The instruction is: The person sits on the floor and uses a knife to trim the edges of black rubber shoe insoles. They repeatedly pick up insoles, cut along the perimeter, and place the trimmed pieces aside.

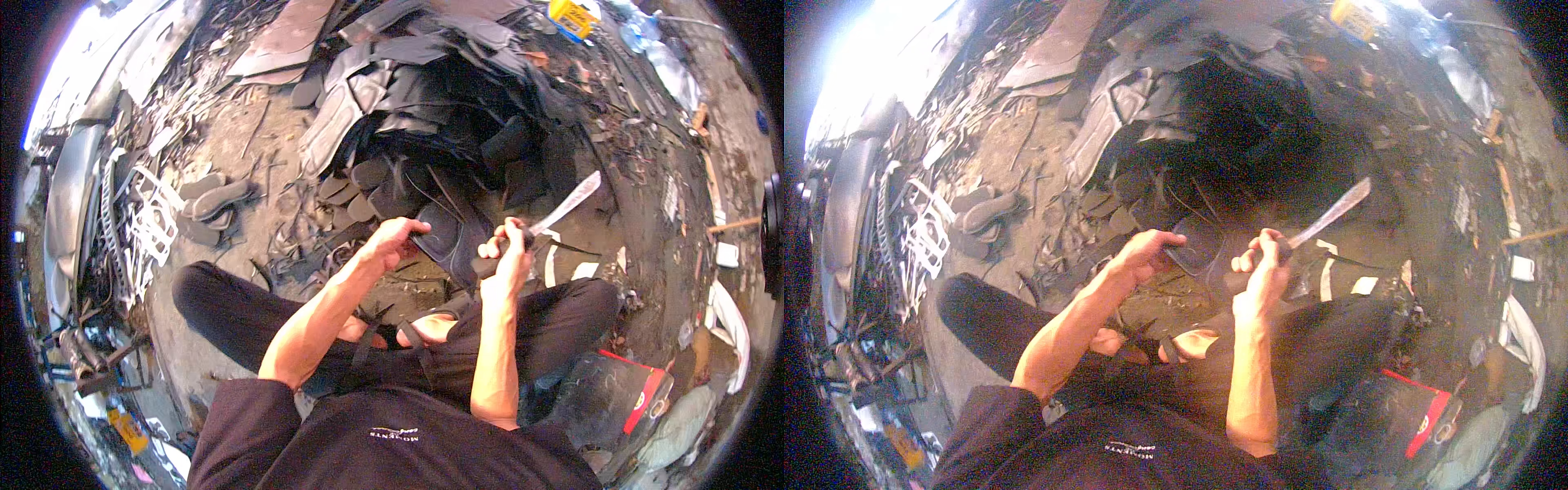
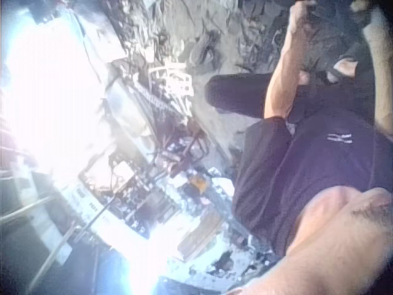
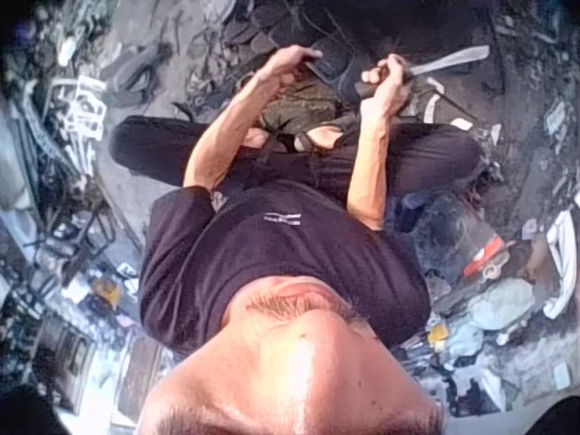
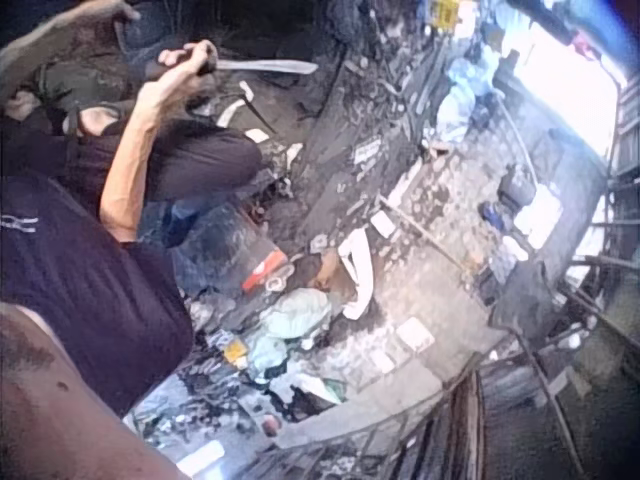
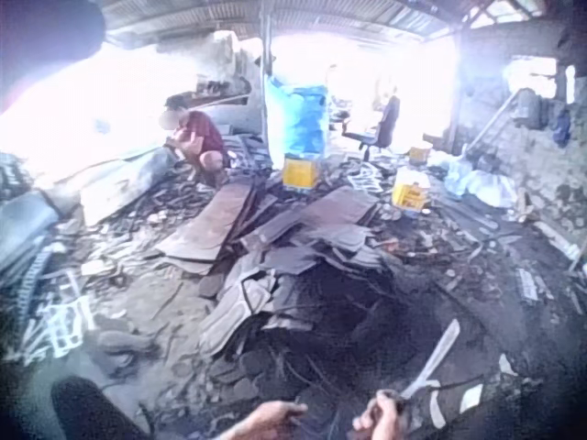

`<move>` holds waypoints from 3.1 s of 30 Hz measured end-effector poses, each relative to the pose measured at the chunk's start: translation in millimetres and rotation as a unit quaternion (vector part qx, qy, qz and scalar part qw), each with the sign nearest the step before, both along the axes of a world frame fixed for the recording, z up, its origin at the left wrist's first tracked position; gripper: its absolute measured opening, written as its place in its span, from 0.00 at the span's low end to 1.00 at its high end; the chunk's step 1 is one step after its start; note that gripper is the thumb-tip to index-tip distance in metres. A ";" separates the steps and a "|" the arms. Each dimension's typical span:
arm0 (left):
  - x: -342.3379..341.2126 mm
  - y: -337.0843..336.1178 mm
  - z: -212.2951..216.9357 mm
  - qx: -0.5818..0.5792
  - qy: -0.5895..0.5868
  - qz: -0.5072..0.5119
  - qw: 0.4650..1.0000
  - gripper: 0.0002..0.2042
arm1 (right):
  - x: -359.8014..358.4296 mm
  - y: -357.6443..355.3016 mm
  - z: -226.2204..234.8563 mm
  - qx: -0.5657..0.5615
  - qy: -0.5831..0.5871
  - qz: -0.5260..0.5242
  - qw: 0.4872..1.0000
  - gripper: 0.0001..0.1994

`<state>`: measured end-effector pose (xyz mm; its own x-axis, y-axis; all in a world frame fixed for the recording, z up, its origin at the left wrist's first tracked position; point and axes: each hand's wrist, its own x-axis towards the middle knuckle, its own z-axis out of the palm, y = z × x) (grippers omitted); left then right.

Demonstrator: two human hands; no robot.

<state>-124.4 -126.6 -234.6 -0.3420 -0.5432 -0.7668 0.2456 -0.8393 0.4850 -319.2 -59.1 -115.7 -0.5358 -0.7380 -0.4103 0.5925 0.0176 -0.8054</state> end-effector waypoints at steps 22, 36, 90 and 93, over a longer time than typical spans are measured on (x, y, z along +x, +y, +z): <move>143.1 96.8 159.1 -0.391 -0.014 0.417 0.820 0.25 | 88.3 16.8 42.2 0.018 -0.096 0.315 0.944 0.28; 176.7 133.9 171.6 -0.191 -0.330 0.493 0.782 0.26 | 134.8 62.4 55.3 -0.093 0.431 0.524 0.729 0.11; 144.7 140.6 211.4 -0.190 -0.174 0.514 0.818 0.26 | 257.1 -2.0 -47.1 -0.104 -0.072 0.547 0.828 0.26; 151.3 147.5 218.1 -0.176 -0.156 0.489 0.840 0.26 | 249.7 -15.9 -76.5 -0.126 -0.040 0.544 0.829 0.25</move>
<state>26.9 20.8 -16.6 0.5886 -0.6584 -0.4691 0.5486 -0.1009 0.8299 -69.5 -75.0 -192.2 0.5236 -0.8343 -0.1726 0.3874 0.4137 -0.8239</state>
